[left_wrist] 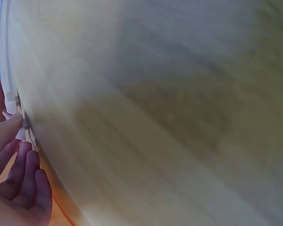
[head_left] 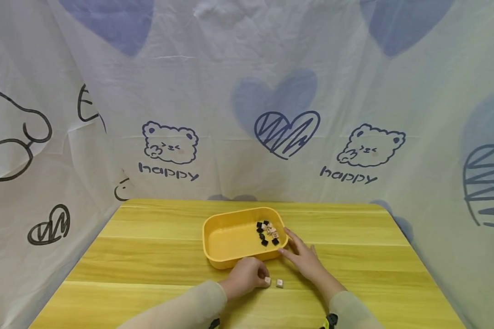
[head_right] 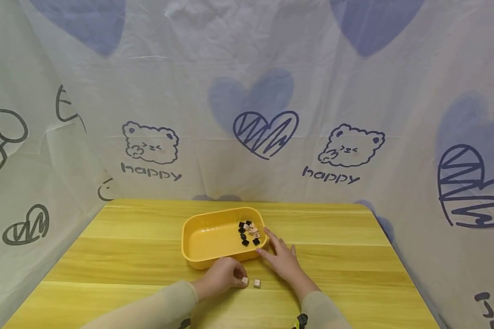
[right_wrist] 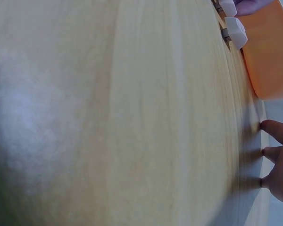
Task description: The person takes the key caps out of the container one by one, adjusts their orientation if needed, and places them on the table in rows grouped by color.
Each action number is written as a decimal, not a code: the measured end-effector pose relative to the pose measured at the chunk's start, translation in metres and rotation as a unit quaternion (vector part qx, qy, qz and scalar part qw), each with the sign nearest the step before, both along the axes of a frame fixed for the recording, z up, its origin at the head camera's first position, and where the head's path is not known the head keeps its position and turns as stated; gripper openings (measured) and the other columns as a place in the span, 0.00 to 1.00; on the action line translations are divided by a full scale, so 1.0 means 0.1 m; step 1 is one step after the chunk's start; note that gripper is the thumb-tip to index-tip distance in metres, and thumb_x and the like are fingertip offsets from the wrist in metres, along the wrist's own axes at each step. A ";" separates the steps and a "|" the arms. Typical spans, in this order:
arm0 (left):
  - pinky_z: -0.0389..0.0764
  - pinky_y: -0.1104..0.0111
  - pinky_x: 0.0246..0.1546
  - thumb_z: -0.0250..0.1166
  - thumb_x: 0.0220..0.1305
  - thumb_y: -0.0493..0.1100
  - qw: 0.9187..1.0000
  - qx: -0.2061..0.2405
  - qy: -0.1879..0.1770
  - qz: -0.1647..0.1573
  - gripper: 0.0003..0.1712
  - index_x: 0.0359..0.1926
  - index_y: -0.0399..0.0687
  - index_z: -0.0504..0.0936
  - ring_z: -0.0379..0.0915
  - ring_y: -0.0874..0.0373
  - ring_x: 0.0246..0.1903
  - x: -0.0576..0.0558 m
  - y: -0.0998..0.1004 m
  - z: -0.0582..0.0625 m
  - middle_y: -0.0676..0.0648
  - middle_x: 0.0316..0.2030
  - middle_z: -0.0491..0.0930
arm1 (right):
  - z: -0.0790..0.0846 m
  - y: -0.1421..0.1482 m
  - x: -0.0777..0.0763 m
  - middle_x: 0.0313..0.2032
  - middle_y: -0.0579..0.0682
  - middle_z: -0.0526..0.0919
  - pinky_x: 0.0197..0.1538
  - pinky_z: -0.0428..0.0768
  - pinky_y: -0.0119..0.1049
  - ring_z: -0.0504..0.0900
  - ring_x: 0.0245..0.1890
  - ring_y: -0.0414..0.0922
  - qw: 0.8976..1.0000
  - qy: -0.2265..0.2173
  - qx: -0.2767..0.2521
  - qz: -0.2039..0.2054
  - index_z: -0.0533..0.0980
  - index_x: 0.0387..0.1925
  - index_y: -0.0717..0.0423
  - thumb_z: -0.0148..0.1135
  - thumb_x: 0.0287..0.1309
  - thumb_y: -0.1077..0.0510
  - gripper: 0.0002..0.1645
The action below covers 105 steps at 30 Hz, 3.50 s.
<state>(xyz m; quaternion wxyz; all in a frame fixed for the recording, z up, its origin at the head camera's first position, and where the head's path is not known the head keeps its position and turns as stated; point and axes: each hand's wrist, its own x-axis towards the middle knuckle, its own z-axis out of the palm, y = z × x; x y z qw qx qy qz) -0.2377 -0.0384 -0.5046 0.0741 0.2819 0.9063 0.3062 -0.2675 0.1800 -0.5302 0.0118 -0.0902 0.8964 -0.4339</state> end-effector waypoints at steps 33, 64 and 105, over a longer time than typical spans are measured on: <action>0.74 0.76 0.31 0.77 0.49 0.46 0.995 -0.082 0.026 -0.058 0.14 0.38 0.50 0.88 0.71 0.72 0.22 0.00 0.01 0.45 0.63 0.21 0.78 | 0.02 -0.01 0.01 0.66 0.55 0.69 0.66 0.26 0.64 0.59 0.69 0.60 1.000 -0.004 0.003 -0.003 0.53 0.75 0.37 0.59 0.65 0.40 0.42; 0.78 0.70 0.35 0.75 0.54 0.44 0.974 -0.173 0.029 -0.142 0.13 0.41 0.50 0.87 0.75 0.65 0.31 -1.13 -0.01 0.89 0.48 0.38 0.84 | 0.01 0.00 0.02 0.66 0.57 0.68 0.66 0.26 0.63 0.60 0.68 0.62 1.000 -0.002 0.001 -0.002 0.54 0.76 0.40 0.57 0.64 0.38 0.43; 0.75 0.72 0.33 0.73 0.58 0.45 0.940 -0.249 0.136 -0.190 0.03 0.33 0.53 0.87 0.71 0.66 0.26 -1.75 0.28 0.19 0.61 0.26 0.78 | 0.04 -0.01 0.05 0.67 0.56 0.67 0.66 0.25 0.64 0.61 0.68 0.60 1.000 -0.011 -0.014 -0.012 0.55 0.75 0.36 0.59 0.64 0.40 0.42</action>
